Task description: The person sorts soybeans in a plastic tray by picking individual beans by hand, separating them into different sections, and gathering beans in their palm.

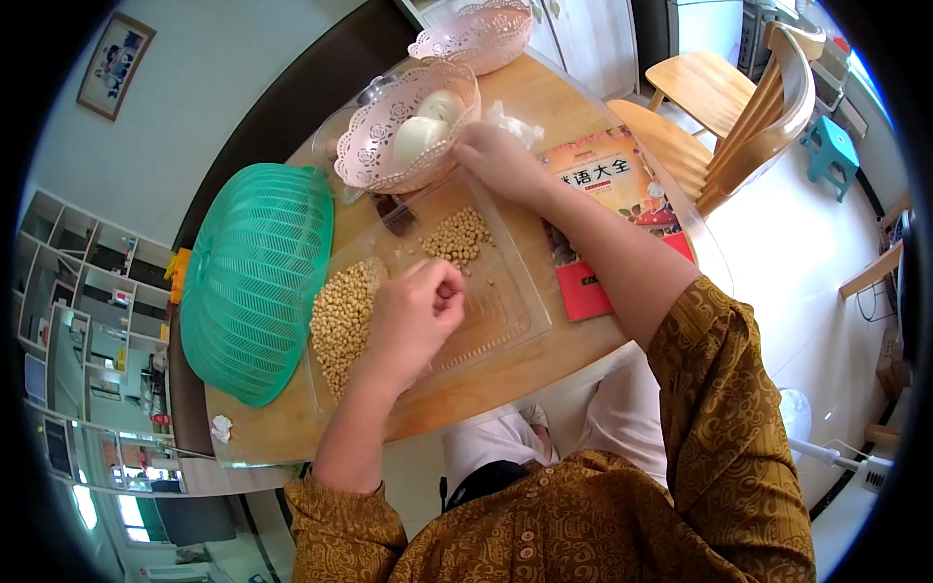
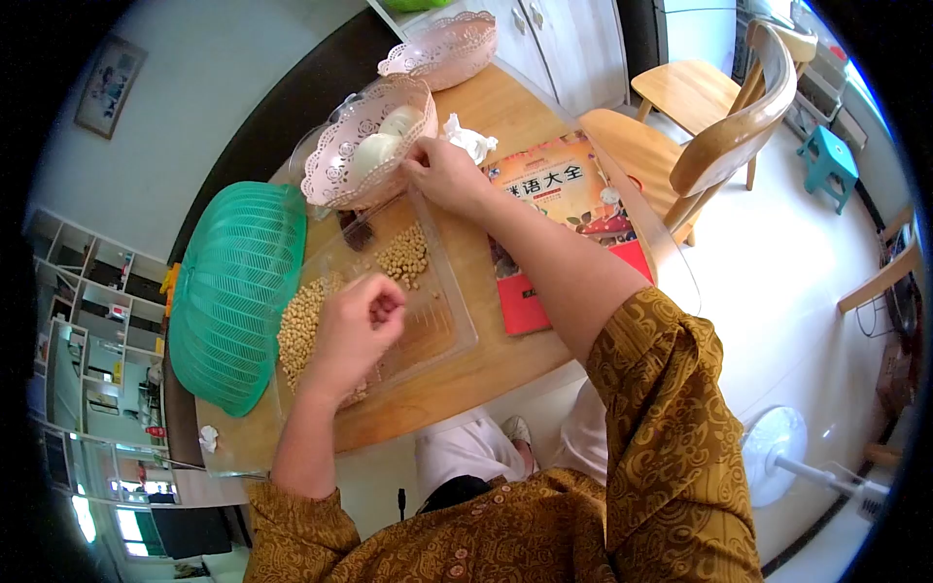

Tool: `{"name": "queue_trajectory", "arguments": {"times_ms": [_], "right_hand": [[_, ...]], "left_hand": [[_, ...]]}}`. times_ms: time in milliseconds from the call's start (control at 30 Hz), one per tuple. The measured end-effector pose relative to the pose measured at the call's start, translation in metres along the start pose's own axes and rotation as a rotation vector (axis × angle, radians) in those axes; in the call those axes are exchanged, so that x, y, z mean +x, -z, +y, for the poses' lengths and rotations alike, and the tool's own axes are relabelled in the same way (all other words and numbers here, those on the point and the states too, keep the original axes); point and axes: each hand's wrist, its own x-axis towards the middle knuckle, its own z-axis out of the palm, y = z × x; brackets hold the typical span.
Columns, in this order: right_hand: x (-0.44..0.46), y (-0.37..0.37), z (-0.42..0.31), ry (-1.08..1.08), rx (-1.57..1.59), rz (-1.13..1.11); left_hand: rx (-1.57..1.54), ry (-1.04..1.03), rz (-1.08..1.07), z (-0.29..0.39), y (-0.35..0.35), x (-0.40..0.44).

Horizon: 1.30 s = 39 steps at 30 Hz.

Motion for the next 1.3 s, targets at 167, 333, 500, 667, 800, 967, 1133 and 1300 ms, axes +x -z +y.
{"name": "queue_trajectory", "arguments": {"times_ms": [167, 333, 500, 667, 800, 967, 1133, 1300], "right_hand": [[0.0, 0.0, 0.001, -0.049, 0.066, -0.011], [0.0, -0.001, 0.0, -0.066, 0.087, -0.016], [-0.001, 0.002, -0.005, -0.064, 0.08, -0.023], [-0.001, 0.002, -0.004, -0.068, 0.073, -0.02], [0.0, 0.0, -0.001, -0.031, 0.045, 0.004], [0.0, 0.0, 0.0, -0.021, 0.059, 0.004], [0.002, -0.003, 0.003, -0.045, 0.094, 0.007], [0.002, 0.0, 0.001, -0.05, 0.069, -0.006]], "left_hand": [[-0.013, 0.096, 0.225, -0.013, 0.048, -0.027], [0.222, 0.313, 0.244, -0.057, 0.078, -0.059], [0.484, 0.142, 0.313, -0.042, 0.066, -0.057], [0.141, 0.109, 0.104, -0.006, 0.044, -0.022], [0.098, 0.081, -0.057, -0.01, 0.021, 0.006], [0.246, -0.017, -0.155, -0.016, 0.004, 0.013], [0.272, -0.064, -0.105, -0.022, -0.001, 0.013], [0.227, -0.092, -0.1, -0.023, -0.002, 0.015]]}}
